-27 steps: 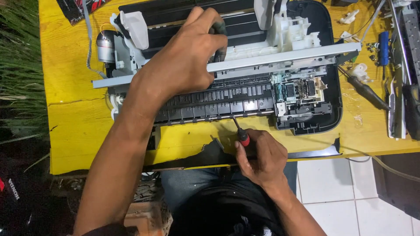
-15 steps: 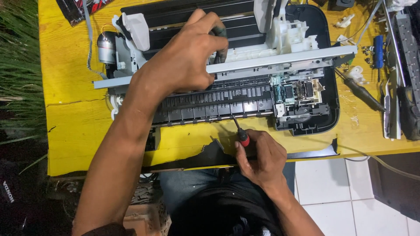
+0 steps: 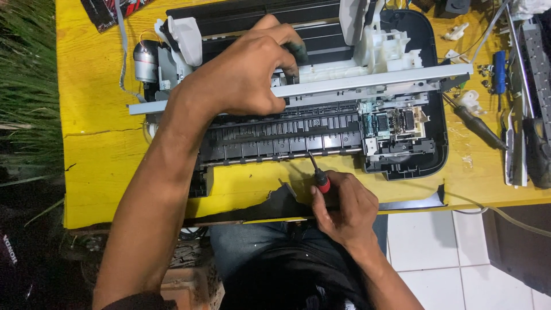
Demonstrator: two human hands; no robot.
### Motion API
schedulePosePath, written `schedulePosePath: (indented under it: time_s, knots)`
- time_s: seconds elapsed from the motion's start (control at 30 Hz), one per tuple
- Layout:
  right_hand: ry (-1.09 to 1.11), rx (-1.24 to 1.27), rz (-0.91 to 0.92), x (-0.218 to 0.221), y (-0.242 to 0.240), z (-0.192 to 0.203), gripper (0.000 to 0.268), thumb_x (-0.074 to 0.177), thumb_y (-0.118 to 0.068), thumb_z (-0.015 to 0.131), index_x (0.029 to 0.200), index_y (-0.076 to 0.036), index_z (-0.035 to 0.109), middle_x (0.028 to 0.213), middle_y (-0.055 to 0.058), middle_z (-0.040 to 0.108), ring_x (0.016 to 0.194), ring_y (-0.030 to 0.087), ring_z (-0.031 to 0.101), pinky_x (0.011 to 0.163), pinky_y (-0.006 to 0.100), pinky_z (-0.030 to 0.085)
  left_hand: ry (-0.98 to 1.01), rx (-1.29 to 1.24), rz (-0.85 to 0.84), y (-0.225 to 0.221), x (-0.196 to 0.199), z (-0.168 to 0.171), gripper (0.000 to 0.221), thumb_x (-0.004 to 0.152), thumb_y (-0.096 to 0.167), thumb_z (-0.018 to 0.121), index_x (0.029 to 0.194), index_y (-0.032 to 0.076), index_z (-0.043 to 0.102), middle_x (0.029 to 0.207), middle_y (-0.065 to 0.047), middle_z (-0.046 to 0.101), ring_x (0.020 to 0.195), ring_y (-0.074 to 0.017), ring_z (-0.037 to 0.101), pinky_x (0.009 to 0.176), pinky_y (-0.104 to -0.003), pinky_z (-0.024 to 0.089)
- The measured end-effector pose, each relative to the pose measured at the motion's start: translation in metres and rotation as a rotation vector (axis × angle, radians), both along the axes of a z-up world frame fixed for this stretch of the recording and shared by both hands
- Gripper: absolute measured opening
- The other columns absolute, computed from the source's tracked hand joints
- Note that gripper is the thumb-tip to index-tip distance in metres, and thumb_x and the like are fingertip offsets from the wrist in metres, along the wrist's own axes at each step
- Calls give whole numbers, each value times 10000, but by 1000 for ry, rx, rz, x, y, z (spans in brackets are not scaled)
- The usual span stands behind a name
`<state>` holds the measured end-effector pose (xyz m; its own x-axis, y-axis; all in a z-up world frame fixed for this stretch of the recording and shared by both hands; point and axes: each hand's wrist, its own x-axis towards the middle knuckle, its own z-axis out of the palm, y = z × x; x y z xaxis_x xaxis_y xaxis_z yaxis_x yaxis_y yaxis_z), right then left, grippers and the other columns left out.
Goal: The person uses a screwdriver to remove and install screws on a disassembled electronic device, likely a printer or scanner. They manipulate internal components, including a motor and circuit board, while working on a yellow table.
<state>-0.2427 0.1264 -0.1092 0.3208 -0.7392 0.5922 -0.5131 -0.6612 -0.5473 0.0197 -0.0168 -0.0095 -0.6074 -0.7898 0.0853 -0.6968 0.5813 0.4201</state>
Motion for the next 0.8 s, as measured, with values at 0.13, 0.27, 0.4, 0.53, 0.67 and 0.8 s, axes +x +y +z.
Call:
schedulePosePath:
  time_s: [0.13,0.27,0.4,0.53,0.67,0.8]
  knots:
    - [3,-27,3,1,-1,1,143,956,-117,677,956,3,600,838,80,632,626,219,548,576,317,448,4,22,13,0,-2,2,410,692,180,905,999,-54,767,1347,-239,572,1191,-366,486,849,-482,521]
    - [4,-21,-5,0,0,-1,145,955,-121,679,963,0,599,853,81,644,649,233,564,589,326,453,15,-8,9,1,-2,-1,376,716,190,904,975,-45,764,1325,-237,564,1162,-367,494,834,-500,510]
    - [-7,1,-1,-1,1,-1,148,950,-122,686,977,-5,600,854,82,644,643,231,562,588,326,450,33,9,22,2,-1,-5,346,763,187,881,999,-32,755,1335,-248,520,1262,-517,483,1172,-623,294]
    - [-29,31,9,-2,2,2,144,950,-116,678,981,2,604,850,92,638,646,232,563,586,317,450,70,33,21,5,-7,0,271,742,149,866,911,-27,749,1245,-208,552,1167,-435,537,1180,-571,278]
    - [-24,99,49,-4,-2,10,165,944,-128,669,975,23,610,832,109,632,625,236,560,553,325,431,-8,204,130,14,-20,19,388,721,96,847,1058,-59,732,1357,-197,500,1249,-336,437,1121,-545,369]
    - [32,225,89,-5,-6,24,169,944,-150,646,977,15,621,871,125,671,661,255,623,585,350,483,19,286,156,15,-16,21,361,740,121,828,1059,-23,740,1441,-196,465,1322,-319,407,1170,-476,359]
